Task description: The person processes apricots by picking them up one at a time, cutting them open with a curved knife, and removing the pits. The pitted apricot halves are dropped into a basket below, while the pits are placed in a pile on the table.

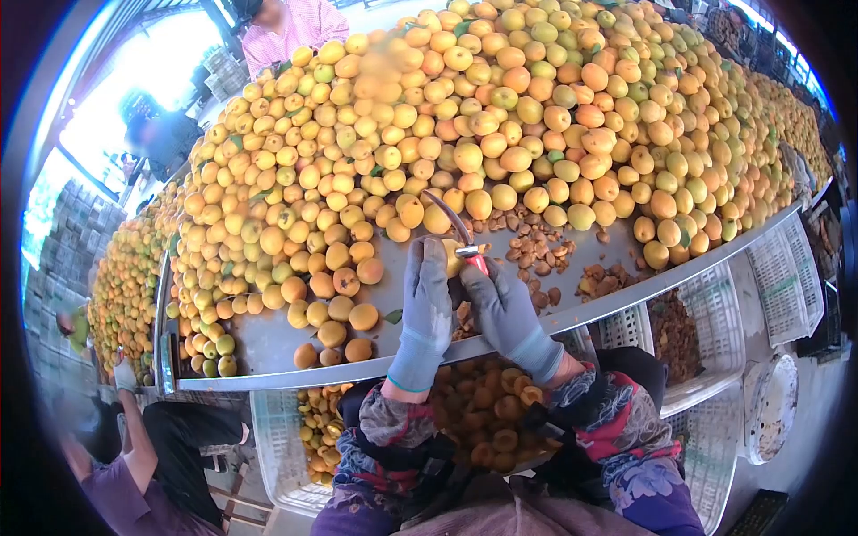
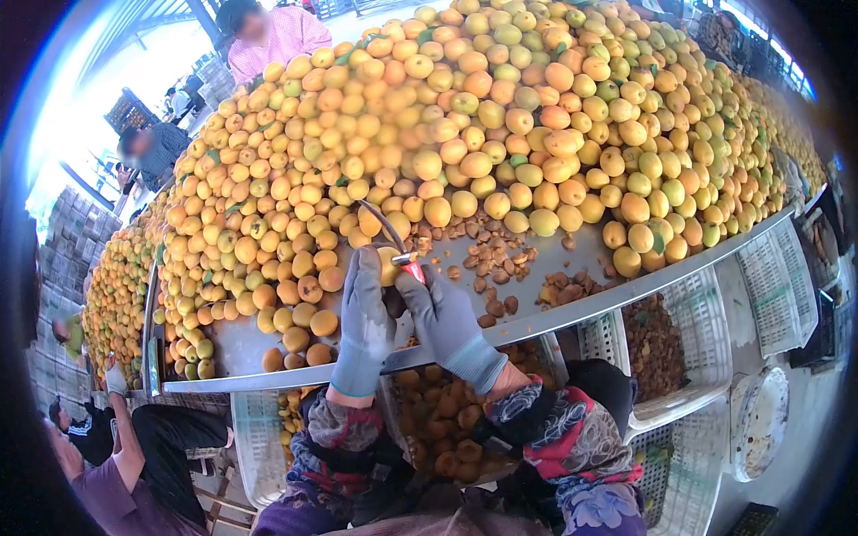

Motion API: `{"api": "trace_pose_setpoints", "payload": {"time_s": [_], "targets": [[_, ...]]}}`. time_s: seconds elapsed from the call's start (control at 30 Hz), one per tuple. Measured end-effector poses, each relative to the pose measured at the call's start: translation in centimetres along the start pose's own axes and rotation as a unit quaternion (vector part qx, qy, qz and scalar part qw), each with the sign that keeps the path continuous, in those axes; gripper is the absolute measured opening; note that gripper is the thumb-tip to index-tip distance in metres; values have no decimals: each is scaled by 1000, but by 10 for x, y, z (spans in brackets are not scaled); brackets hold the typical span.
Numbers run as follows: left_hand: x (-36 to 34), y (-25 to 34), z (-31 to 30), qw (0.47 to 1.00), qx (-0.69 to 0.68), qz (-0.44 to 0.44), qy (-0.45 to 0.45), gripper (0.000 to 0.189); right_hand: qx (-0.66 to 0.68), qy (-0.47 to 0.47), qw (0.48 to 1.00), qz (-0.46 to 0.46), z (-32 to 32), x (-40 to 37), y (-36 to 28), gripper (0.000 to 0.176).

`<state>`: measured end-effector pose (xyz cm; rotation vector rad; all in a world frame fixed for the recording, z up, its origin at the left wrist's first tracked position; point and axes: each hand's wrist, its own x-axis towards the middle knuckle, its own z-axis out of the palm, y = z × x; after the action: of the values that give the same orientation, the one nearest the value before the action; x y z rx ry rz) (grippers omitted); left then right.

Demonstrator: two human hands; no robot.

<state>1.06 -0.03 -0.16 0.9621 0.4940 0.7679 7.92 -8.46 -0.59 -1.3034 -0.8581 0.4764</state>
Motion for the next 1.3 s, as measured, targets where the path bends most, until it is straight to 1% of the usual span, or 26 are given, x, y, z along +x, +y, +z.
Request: {"api": "trace_pose_setpoints", "payload": {"time_s": [0.03,0.07,0.1,0.13,0.17,0.2,0.23,0.27,0.33,0.37,0.4,0.43,0.47,0.5,0.53,0.6,0.67,0.73,0.77,0.87,0.93,1.07,1.13,1.2,1.23,1.3], "targets": [[0,3,1,1000,1,-1,-1,33,0,1,1000,0,-7,3,-7,32],[0,9,2,997,71,19,-20,33,76,-73,988,114,-19,8,-19,35],[-2,12,4,989,140,37,-38,34,149,-146,952,226,-30,9,-26,39],[-3,14,5,989,141,35,-40,34,150,-143,952,227,-35,7,-27,39],[-4,16,6,994,83,34,-66,32,297,-184,894,281,-39,5,-27,42],[-5,19,7,995,24,33,-91,30,435,-222,809,327,-40,5,-26,45],[-8,25,12,994,-13,19,-109,37,466,-255,785,320,-41,4,-25,50],[-9,27,11,994,-13,19,-108,37,466,-255,784,321,-41,1,-27,50],[-9,33,8,979,-62,-10,-194,43,490,-254,773,312,-38,-3,-37,50],[-7,33,7,979,-62,-5,-192,43,470,-228,794,312,-41,-3,-40,48],[-6,32,5,979,-82,2,-185,44,469,-232,793,312,-40,-2,-47,48],[-4,30,4,979,-102,9,-177,45,303,-182,902,248,-40,-1,-56,47],[-4,29,4,978,-123,15,-170,45,123,-123,970,172,-39,0,-61,46],[-5,31,4,977,-125,18,-174,46,96,-116,983,105,-38,-2,-50,39],[-5,32,5,977,-125,18,-174,46,95,-116,983,105,-36,-6,-44,39],[-7,32,8,981,-110,42,-151,45,37,-92,993,64,-30,-13,-38,28],[-4,29,2,981,-100,47,-157,50,32,-106,993,41,-29,-14,-32,29],[-2,27,-2,981,-91,54,-165,54,-40,-103,993,-28,-29,-11,-27,28],[-2,27,-4,981,-91,50,-165,55,-40,-103,993,-29,-29,-10,-27,28],[-6,28,-1,983,-86,46,-158,56,-46,-110,992,-27,-26,-12,-30,30],[-8,28,0,984,-79,45,-152,56,-65,-93,993,11,-22,-17,-37,31],[-9,27,3,987,-45,69,-137,56,-63,-88,994,21,-17,-18,-26,32],[-8,30,3,987,-46,76,-137,56,0,-93,992,85,-17,-16,-28,33],[-6,37,3,980,81,107,-146,53,-13,-99,992,72,-24,-14,-26,33],[-7,40,4,980,81,108,-148,53,-25,-104,992,60,-27,-14,-25,34],[-10,45,6,949,209,199,-125,49,-38,-100,992,65,-26,-14,-31,35]]}}
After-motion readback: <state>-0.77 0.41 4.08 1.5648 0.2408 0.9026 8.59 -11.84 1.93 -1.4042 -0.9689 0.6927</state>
